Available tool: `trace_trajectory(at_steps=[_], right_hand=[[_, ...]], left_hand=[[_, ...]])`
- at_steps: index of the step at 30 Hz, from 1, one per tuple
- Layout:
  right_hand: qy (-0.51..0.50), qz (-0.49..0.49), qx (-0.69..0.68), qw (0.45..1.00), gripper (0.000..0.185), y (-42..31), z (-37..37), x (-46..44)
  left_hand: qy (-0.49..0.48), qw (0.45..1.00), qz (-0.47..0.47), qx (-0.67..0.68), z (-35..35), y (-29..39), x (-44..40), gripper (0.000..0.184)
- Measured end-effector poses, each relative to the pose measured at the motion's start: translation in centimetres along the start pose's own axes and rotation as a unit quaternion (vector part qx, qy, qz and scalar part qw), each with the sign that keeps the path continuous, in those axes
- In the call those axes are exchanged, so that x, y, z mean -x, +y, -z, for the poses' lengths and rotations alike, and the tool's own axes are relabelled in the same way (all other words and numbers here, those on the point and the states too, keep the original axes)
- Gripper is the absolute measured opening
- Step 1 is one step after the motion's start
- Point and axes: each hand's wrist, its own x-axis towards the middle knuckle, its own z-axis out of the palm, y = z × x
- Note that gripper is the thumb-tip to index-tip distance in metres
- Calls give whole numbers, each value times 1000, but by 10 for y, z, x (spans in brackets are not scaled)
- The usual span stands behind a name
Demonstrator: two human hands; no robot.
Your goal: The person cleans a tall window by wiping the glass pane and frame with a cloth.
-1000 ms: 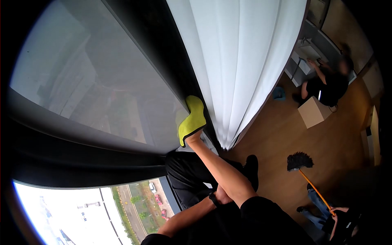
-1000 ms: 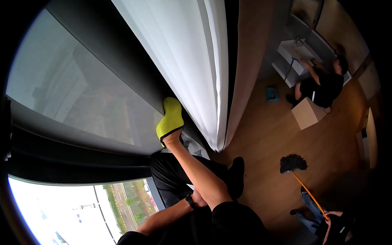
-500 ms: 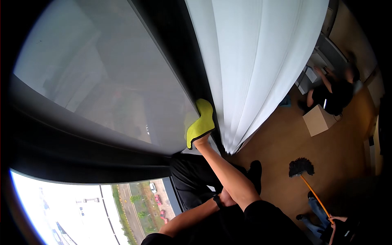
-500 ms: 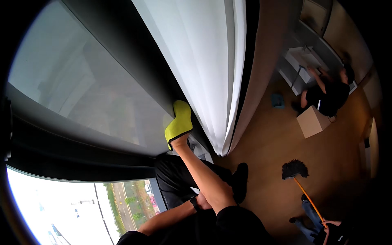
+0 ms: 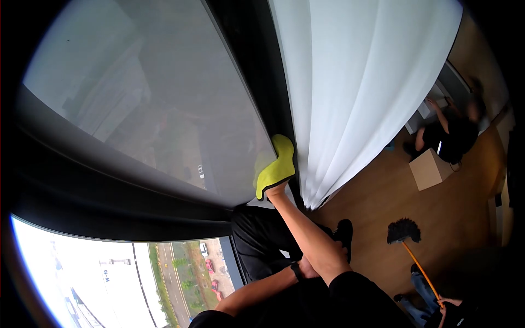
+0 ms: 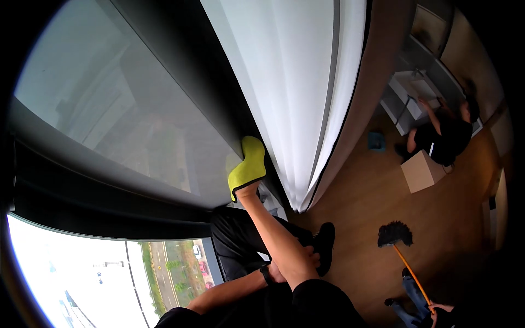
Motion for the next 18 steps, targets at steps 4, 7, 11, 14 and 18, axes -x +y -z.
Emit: trace_trajectory(at_steps=[4,7,11,14,18], right_hand=[[-5,24,23,999,40,-2,2,0],[-24,-52,-69,996,40,32,-7,19],[-48,-102,-150,982,41,67,-13,37],[-58,-14,-45,997,41,55,-5,28],[-54,-56,-74,994,43,62,-8,35]], left_hand=[[218,972,-29,-85,-19,-6,3,40],[163,986,-17,-33,-2,-4,8,42],[118,992,0,-32,0,-4,9,42],[72,997,6,-15,1,-4,9,46],[86,995,6,-41,23,2,19,48]])
